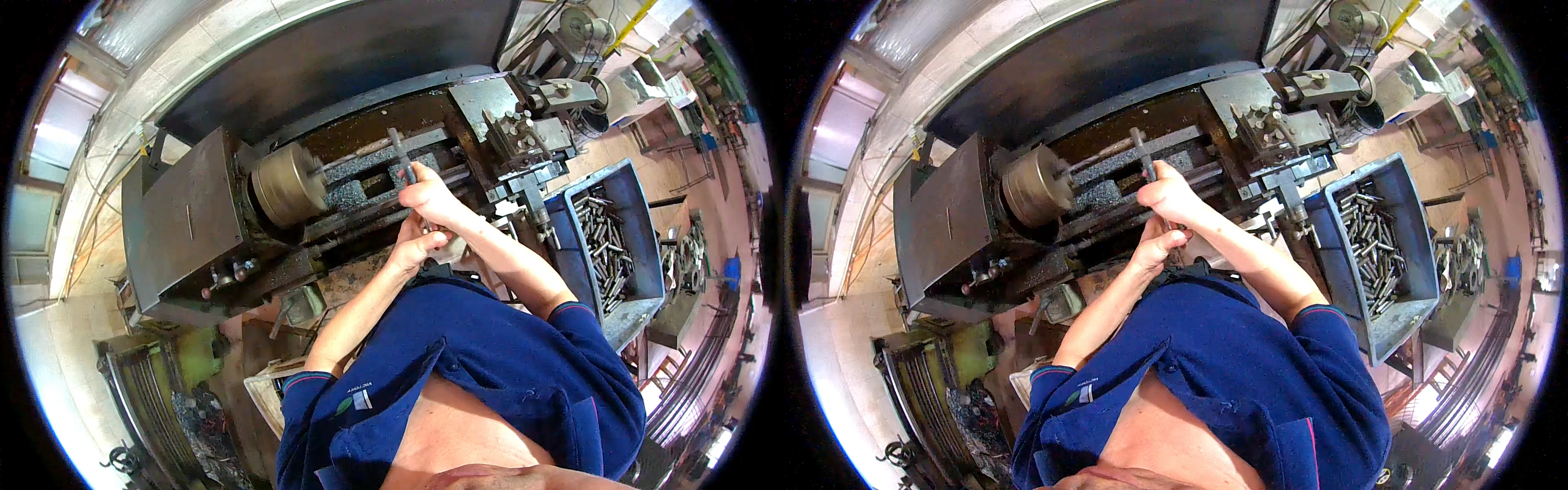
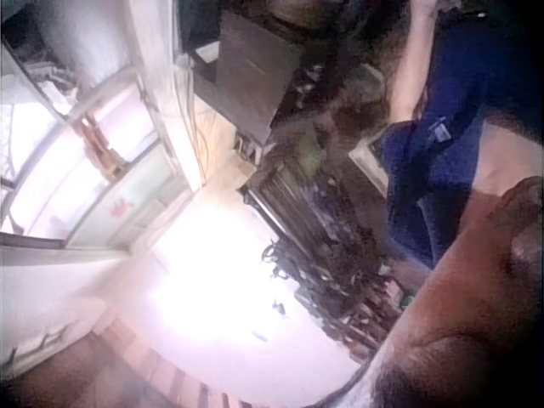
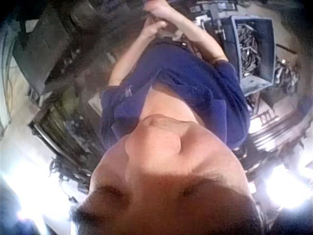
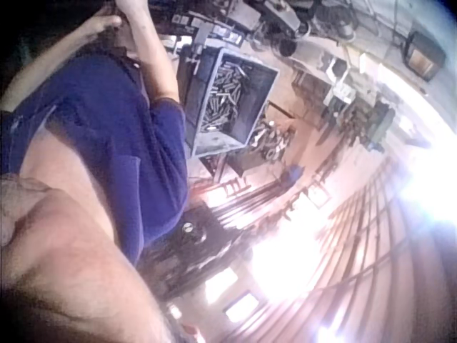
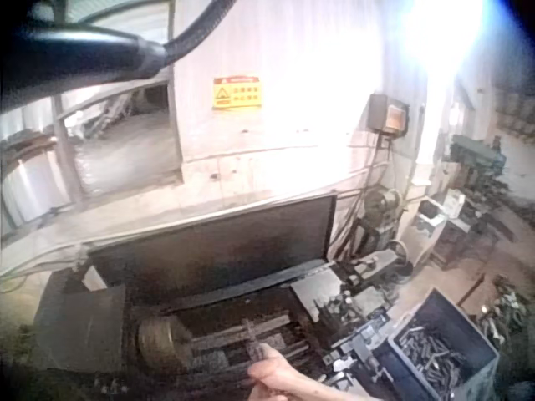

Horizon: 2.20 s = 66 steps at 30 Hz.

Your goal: The person operates a metalworking machine in a factory setting. They repeatedly pick up metal rods from a bin, insert them into the machine, and then remove the processed parts, placing them back into the bin.

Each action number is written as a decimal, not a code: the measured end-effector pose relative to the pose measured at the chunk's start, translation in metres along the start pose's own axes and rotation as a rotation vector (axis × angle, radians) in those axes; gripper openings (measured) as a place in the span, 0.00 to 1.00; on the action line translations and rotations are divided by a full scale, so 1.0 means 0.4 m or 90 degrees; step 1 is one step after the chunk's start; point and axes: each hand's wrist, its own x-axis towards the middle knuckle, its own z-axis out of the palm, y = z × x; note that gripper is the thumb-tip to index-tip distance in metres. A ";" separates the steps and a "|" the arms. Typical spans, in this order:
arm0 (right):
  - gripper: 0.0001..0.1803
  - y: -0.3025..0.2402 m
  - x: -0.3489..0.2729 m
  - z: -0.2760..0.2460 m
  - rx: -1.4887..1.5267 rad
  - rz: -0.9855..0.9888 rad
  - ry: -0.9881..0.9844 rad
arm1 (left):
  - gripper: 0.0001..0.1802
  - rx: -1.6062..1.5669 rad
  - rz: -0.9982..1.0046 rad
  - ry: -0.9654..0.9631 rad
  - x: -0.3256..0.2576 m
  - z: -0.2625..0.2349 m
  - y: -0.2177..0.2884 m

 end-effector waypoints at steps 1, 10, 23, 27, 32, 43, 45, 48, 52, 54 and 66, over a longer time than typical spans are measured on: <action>0.24 -0.009 0.001 0.015 0.007 -0.020 -0.014 | 0.36 -0.002 -0.012 0.021 -0.012 -0.010 -0.002; 0.14 0.045 0.023 0.106 -0.082 -0.144 -0.021 | 0.18 -0.003 0.019 -0.007 -0.045 -0.092 -0.009; 0.17 0.097 0.113 0.194 -0.117 0.043 -0.072 | 0.26 0.077 0.003 0.010 -0.050 -0.131 -0.027; 0.12 0.133 0.142 0.226 -0.069 -0.068 0.034 | 0.23 0.088 0.003 0.046 -0.062 -0.145 -0.020; 0.11 0.138 0.170 0.222 -0.105 -0.008 -0.051 | 0.23 0.115 0.005 -0.009 -0.068 -0.149 -0.013; 0.07 0.087 0.153 0.200 -0.151 0.039 -0.086 | 0.24 0.117 -0.008 -0.026 -0.057 -0.152 -0.019; 0.07 0.086 0.157 0.198 -0.163 0.044 -0.086 | 0.24 0.099 -0.017 0.014 -0.056 -0.150 -0.018; 0.06 0.076 0.153 0.194 -0.187 0.055 -0.089 | 0.34 0.097 -0.011 0.032 -0.052 -0.147 -0.016; 0.04 0.050 0.137 0.192 -0.215 0.096 -0.078 | 0.35 0.106 -0.032 0.029 -0.047 -0.149 -0.015; 0.04 0.047 0.136 0.194 -0.242 0.140 -0.037 | 0.36 0.101 -0.033 -0.026 -0.045 -0.151 -0.016; 0.09 0.001 0.065 0.210 -0.403 0.076 0.105 | 0.36 0.076 -0.036 -0.019 -0.049 -0.149 -0.011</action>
